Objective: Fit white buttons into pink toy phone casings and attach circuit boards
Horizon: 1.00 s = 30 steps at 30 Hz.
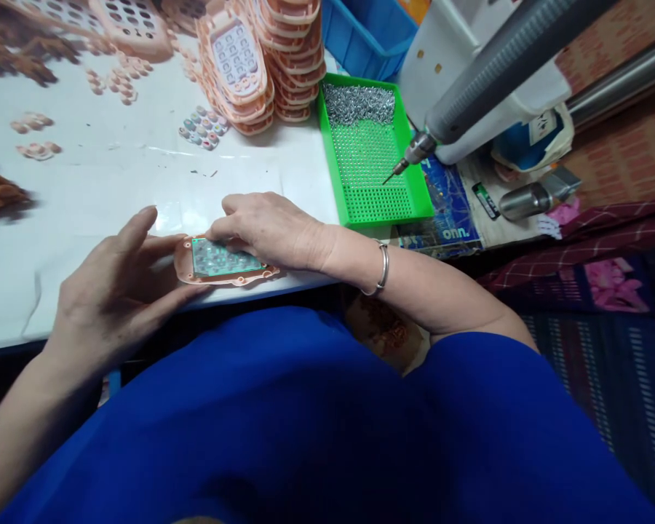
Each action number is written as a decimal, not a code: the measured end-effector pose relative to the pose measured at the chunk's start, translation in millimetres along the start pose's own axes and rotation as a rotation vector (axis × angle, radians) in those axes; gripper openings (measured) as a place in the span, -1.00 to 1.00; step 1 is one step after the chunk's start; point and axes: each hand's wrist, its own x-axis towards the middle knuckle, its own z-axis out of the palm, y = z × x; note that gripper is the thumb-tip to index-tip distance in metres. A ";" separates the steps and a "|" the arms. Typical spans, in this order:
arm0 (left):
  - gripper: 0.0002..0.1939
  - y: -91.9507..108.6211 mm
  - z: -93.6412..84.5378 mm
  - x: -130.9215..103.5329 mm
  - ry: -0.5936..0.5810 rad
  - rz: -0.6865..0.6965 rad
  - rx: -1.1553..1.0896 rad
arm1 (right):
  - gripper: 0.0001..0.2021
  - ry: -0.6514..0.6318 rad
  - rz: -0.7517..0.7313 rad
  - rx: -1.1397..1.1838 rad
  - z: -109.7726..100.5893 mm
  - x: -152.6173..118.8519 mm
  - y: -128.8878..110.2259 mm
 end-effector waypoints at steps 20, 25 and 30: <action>-0.53 14.8 18.6 27.0 0.004 0.401 0.126 | -0.81 0.610 -0.059 0.042 -6.7 -33.5 -15.7; -0.27 12.9 15.2 23.6 -0.210 0.282 0.000 | -0.76 1.770 0.056 -0.152 -54.4 -89.3 5.1; -0.24 15.8 8.8 15.8 -0.187 0.221 -0.063 | -0.40 1.542 -0.042 0.700 -88.0 -77.5 98.2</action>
